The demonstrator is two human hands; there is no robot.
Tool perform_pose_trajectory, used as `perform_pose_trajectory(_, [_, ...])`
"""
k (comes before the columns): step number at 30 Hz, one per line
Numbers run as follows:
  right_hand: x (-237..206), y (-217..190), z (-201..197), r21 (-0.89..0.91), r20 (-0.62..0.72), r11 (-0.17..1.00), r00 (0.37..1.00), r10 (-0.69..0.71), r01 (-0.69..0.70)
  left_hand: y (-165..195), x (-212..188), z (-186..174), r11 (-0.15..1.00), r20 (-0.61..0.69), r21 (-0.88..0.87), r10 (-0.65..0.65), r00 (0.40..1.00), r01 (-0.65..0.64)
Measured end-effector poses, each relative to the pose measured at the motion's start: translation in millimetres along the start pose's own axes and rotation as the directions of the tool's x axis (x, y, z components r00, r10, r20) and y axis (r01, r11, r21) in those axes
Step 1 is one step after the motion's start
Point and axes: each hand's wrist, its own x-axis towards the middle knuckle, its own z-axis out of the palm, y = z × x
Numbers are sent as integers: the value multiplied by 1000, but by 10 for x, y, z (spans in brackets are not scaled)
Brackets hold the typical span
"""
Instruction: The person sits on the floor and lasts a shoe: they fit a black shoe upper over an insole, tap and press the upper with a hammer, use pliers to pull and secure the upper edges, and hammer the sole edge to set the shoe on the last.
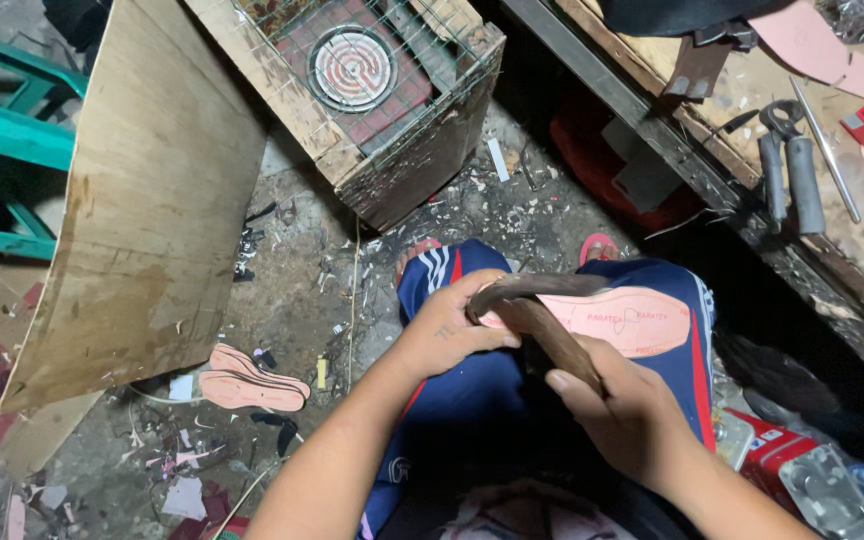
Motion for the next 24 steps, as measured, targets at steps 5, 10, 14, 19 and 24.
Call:
perform_pose_trajectory(5, [-37,-38,33,187,-63,976,993,-98,108,-16,-3,-7,992,14,-126,-9,1000,10])
perform_pose_trajectory(10, [-17,-170,25,-2,10,994,994,-111,111,4,-25,-16,997,0,-51,-58,998,58])
perform_pose_trajectory(14, [-38,-235,-15,44,-25,995,996,-90,91,-2,-14,1,994,-3,-95,-51,999,50])
perform_pose_trajectory(19, [6,-150,58,-96,19,993,997,74,-72,-7,-10,15,993,-12,-83,-81,997,79])
perform_pose_trajectory(24, [-129,129,-308,-105,-313,943,910,271,-317,217,1,87,994,-19,-96,-55,998,53])
